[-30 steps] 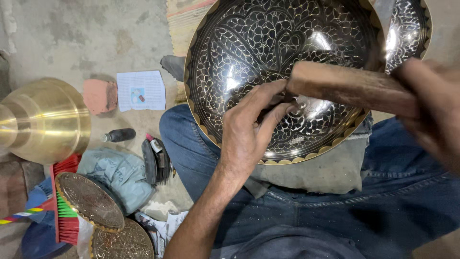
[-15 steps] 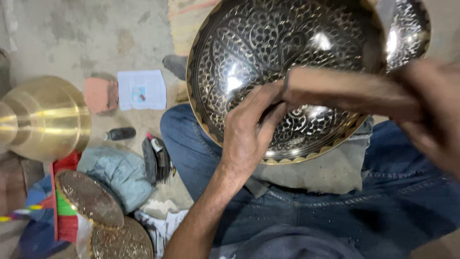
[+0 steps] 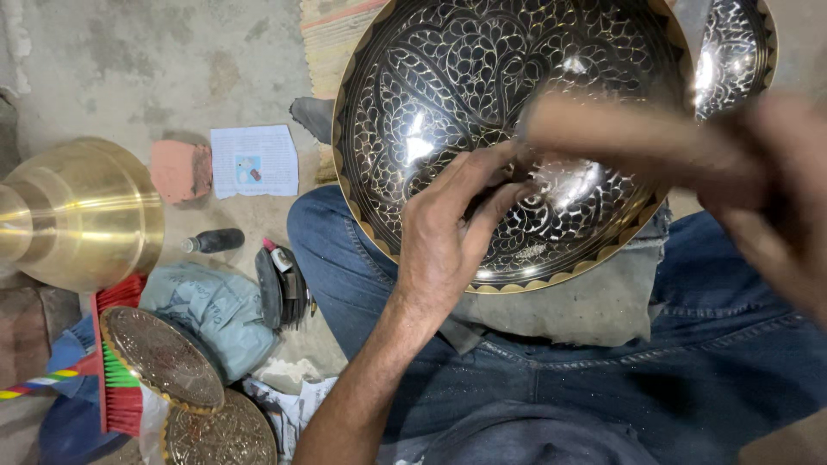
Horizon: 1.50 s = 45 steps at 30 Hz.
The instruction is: The person uses a chisel and wooden mallet to engrave a floral pattern into a large metal plate. They repeatedly strike the chisel to create fine lines and details in the design.
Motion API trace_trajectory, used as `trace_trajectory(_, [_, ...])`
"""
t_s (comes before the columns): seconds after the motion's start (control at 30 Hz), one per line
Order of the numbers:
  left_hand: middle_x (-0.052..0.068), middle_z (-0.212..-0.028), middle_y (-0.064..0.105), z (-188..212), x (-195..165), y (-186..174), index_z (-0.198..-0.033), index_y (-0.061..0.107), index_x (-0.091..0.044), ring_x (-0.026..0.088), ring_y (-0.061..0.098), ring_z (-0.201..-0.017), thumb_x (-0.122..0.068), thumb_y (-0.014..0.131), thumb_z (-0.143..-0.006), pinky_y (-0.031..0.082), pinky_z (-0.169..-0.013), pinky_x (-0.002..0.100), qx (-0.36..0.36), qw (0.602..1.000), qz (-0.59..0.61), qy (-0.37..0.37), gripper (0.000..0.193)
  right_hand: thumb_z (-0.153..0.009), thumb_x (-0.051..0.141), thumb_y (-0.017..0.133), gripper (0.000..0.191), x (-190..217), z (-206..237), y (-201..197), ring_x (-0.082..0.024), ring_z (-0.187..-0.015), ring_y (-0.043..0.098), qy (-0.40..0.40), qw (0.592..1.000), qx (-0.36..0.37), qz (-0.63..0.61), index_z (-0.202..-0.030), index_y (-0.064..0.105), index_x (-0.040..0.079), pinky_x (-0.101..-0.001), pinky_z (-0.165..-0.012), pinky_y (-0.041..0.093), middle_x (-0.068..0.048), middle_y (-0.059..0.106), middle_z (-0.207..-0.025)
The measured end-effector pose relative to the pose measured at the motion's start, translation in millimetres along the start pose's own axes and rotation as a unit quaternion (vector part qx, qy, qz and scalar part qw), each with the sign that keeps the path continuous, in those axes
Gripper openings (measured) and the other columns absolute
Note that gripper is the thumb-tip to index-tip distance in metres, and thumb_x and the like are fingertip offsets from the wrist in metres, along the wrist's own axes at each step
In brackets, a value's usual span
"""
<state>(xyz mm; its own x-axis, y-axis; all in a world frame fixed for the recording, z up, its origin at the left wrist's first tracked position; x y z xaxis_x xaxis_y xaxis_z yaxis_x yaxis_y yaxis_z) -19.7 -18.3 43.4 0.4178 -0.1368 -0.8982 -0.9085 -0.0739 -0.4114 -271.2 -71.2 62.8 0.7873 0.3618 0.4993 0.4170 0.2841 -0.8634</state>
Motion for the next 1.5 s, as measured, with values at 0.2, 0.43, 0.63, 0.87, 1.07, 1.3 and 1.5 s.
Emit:
trace_trajectory(0.2, [0.007, -0.121, 0.075, -1, -5, -5, -0.131, 0.064, -0.009, 0.019, 0.078, -0.108, -0.01, 0.07, -0.103, 0.067, -0.093, 0.03, -0.001, 1.0, -0.007, 0.007, 0.029, -0.086, 0.003, 0.071, 0.042, 8, -2, -5, -0.024, -0.083, 0.073, 0.019, 0.993, 0.048, 0.105, -0.125, 0.057, -0.001, -0.0362, -0.075, 0.059, -0.017, 0.069, -0.094])
trace_trajectory(0.43, [0.007, -0.12, 0.074, -1, -5, -2, -0.13, 0.065, -0.01, 0.015, 0.078, -0.102, -0.012, 0.07, -0.101, 0.068, -0.084, 0.028, -0.009, 1.0, -0.008, 0.007, 0.03, -0.093, 0.001, 0.066, 0.042, 29, -2, -14, -0.025, -0.088, 0.071, -0.016, 0.999, -0.033, -0.023, -0.131, 0.051, -0.007, -0.0357, -0.075, 0.059, -0.022, 0.066, -0.102])
trace_trajectory(0.63, [0.005, -0.117, 0.075, -2, -7, -2, -0.13, 0.065, -0.011, 0.015, 0.077, -0.103, -0.012, 0.07, -0.102, 0.069, -0.086, 0.028, -0.001, 1.0, -0.006, 0.013, 0.029, -0.097, 0.009, 0.059, 0.034, 0, 4, 8, -0.023, -0.077, 0.069, 0.085, 0.983, 0.086, 0.136, -0.13, 0.053, 0.003, -0.0323, -0.066, 0.06, -0.015, 0.065, -0.093])
trace_trajectory(0.87, [0.007, -0.119, 0.074, -1, -7, -5, -0.134, 0.064, -0.01, 0.018, 0.077, -0.107, -0.01, 0.069, -0.103, 0.068, -0.089, 0.03, -0.007, 0.999, -0.016, 0.027, 0.031, -0.091, 0.005, 0.065, 0.042, -20, 14, 6, -0.022, -0.08, 0.069, -0.078, 0.992, -0.001, 0.094, -0.131, 0.054, -0.001, -0.0339, -0.072, 0.058, -0.018, 0.066, -0.102])
trace_trajectory(1.07, [0.006, -0.119, 0.074, -1, -4, -3, -0.135, 0.063, -0.009, 0.016, 0.077, -0.105, -0.009, 0.07, -0.102, 0.068, -0.088, 0.028, -0.008, 0.999, -0.019, 0.027, 0.033, -0.096, 0.017, 0.063, 0.04, -5, -2, 6, -0.019, -0.082, 0.07, 0.07, 0.961, 0.136, 0.232, -0.134, 0.055, 0.007, -0.0326, -0.075, 0.063, -0.011, 0.07, -0.101])
trace_trajectory(1.3, [0.006, -0.117, 0.075, 1, -8, -6, -0.135, 0.064, -0.009, 0.014, 0.077, -0.104, -0.007, 0.071, -0.102, 0.067, -0.086, 0.027, -0.013, 0.999, 0.003, 0.029, 0.034, -0.098, 0.014, 0.061, 0.038, -2, -5, 7, -0.022, -0.08, 0.07, 0.067, 0.984, 0.104, 0.129, -0.134, 0.056, 0.004, -0.0339, -0.074, 0.063, -0.015, 0.07, -0.1])
trace_trajectory(1.5, [0.008, -0.121, 0.074, 0, -6, -5, -0.133, 0.064, -0.008, 0.016, 0.078, -0.105, -0.007, 0.073, -0.101, 0.068, -0.085, 0.027, -0.014, 1.0, -0.002, 0.024, 0.033, -0.099, 0.012, 0.061, 0.035, -51, 17, 26, -0.024, -0.077, 0.07, 0.106, 0.978, 0.124, 0.131, -0.133, 0.058, 0.003, -0.0341, -0.071, 0.063, -0.016, 0.069, -0.098])
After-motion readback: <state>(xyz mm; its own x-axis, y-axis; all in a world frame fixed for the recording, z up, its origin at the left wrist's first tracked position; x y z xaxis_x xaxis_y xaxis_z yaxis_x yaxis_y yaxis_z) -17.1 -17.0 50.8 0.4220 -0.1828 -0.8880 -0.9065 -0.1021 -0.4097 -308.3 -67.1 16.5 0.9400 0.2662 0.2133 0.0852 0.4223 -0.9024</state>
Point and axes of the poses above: each hand's wrist, its own z-axis away from the middle knuckle, its own y-axis out of the palm, x = y × z, the point moved 6 cm from there along -z, towards the middle knuckle
